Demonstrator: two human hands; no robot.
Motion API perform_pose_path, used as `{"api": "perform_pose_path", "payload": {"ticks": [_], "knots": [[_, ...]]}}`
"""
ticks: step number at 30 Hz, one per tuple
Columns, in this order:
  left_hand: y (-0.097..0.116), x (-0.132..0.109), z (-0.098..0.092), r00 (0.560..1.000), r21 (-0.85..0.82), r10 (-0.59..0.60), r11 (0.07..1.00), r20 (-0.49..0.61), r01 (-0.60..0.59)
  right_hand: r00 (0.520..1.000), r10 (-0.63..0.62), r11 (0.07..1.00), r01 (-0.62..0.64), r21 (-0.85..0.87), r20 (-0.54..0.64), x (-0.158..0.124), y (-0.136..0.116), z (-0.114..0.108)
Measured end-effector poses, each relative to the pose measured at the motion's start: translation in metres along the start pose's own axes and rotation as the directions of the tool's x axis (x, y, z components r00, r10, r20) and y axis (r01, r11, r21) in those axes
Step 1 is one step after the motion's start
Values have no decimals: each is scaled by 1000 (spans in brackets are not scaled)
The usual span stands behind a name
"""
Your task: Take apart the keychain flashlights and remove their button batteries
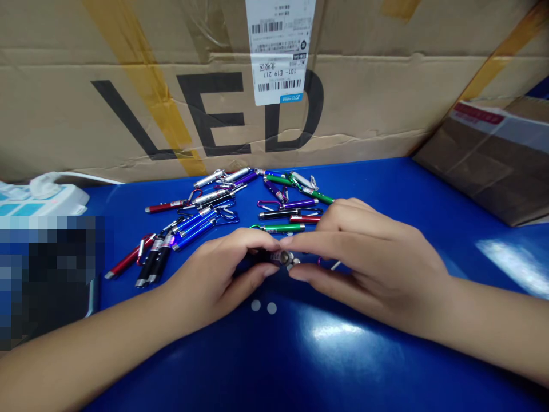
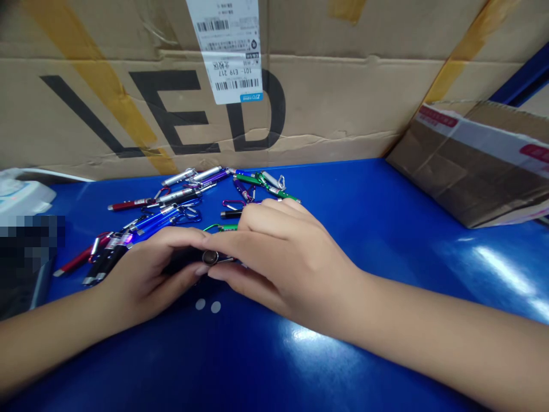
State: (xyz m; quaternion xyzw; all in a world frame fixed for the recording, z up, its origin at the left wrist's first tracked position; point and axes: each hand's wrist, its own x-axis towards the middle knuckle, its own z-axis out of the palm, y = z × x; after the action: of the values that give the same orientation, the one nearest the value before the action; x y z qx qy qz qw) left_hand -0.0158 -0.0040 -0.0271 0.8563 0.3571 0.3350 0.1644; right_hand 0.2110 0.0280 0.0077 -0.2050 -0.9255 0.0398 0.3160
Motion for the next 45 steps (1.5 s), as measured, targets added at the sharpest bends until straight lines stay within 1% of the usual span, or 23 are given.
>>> {"api": "perform_pose_path", "payload": {"ticks": [3, 5, 7, 9, 11, 12, 15, 18, 20, 22, 25, 27, 29, 35, 39, 45], "knots": [[-3, -3, 2, 998, -80, -55, 995, -15, 53, 999, 46, 998, -46, 36, -1, 3, 4, -4], [-5, -5, 3, 994, -133, -92, 988, -59, 84, 997, 67, 995, -70, 75, 44, 4, 9, -6], [-6, -6, 4, 990, -155, -102, 984, -95, 86, 993, 74, 990, -85, 111, 97, 5, 11, -7], [-7, -6, 4, 991, -152, -94, 985, -97, 79, 993, 73, 990, -83, 116, 94, 5, 10, -7], [-7, -5, 4, 994, -129, -82, 989, -75, 72, 996, 60, 996, -64, 64, 72, 4, 7, -7], [-7, -4, 4, 995, -111, -80, 991, -64, 72, 996, 42, 999, -45, 27, 83, 3, 6, -6], [-5, -2, 3, 994, -93, -89, 992, -65, 83, 985, 18, 998, -9, -56, 170, 2, 8, -5], [-3, -1, 2, 981, -105, -105, 990, -161, 89, 969, 45, 999, -39, -32, 245, 1, 15, -3], [-2, 0, 2, 967, -97, -125, 990, -221, 105, 960, 61, 998, -60, -14, 272, 1, 19, -2], [-1, 0, 3, 958, -112, -154, 985, -241, 130, 956, 71, 997, -67, -23, 284, 1, 21, -1], [-3, -1, 3, 963, -121, -158, 984, -219, 134, 937, 72, 997, -61, -44, 341, 0, 20, 1], [-5, -2, 3, 974, -91, -139, 988, -177, 125, 921, 69, 998, -58, -39, 384, -1, 21, 2], [-7, -2, 3, 981, -69, -132, 990, -140, 123, 913, 64, 998, -58, -29, 403, -2, 22, 2], [-6, 0, 1, 993, -15, -109, 994, -43, 109, 899, 107, 994, -93, -53, 424, -4, 24, 9], [-6, -1, 1, 994, -31, -107, 994, -26, 106, 897, 145, 989, -134, -56, 418, -6, 23, 15], [-7, -3, 1, 996, -52, -88, 995, -13, 87, 915, 150, 988, -148, -35, 374, -5, 22, 15]]}}
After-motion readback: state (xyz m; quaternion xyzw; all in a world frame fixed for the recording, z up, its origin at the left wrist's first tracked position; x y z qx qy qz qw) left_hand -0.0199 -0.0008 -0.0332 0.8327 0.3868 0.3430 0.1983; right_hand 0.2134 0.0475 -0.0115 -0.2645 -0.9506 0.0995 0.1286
